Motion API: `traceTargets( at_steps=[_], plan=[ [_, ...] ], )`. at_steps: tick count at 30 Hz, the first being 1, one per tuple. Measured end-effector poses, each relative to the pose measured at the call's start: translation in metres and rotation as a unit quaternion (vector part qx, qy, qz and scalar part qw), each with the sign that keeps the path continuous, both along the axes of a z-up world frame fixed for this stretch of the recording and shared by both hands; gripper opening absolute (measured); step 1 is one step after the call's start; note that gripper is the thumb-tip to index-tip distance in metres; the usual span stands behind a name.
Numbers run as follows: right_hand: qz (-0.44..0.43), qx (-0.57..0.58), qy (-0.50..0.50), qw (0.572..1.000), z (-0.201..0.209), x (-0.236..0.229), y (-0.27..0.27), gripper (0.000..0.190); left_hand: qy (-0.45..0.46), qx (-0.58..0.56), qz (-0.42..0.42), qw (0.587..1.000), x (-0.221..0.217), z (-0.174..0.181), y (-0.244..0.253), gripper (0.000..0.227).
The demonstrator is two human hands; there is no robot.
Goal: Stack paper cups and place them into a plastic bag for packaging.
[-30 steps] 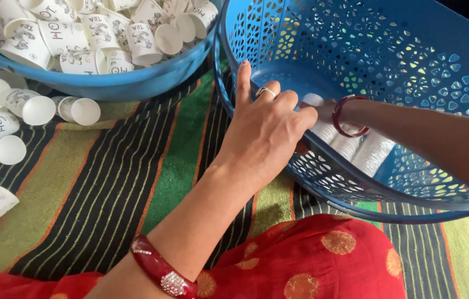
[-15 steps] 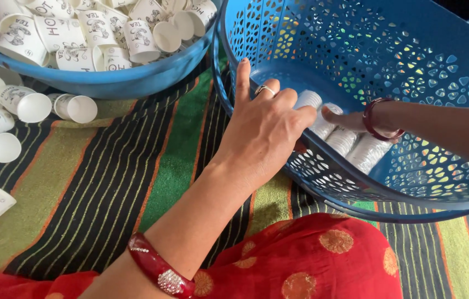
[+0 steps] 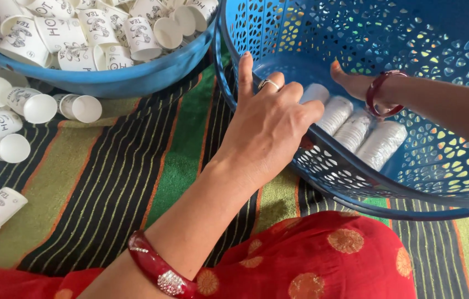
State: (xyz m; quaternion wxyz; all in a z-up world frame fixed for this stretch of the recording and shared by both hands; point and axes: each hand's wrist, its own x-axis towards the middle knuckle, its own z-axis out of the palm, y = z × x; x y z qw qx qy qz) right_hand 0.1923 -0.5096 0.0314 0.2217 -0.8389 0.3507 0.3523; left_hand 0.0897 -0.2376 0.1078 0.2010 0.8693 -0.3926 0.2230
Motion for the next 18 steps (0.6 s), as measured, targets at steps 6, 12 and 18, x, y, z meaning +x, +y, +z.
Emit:
traceTargets(
  at_steps=[6,12,18],
  plan=[
    [0.036,0.052,-0.004,0.998,0.016,-0.005,0.02,0.101,0.001,0.003,-0.003,1.0,0.007,0.004,-0.002,0.02],
    [0.12,-0.014,-0.016,0.993,0.058,0.005,0.006,0.096,0.016,0.03,-0.008,0.999,0.01,0.004,-0.009,0.02],
    [0.228,-0.036,-0.075,0.97,0.112,-0.014,-0.001,0.08,0.041,0.083,-0.012,0.996,0.028,0.012,-0.022,0.023]
  ],
)
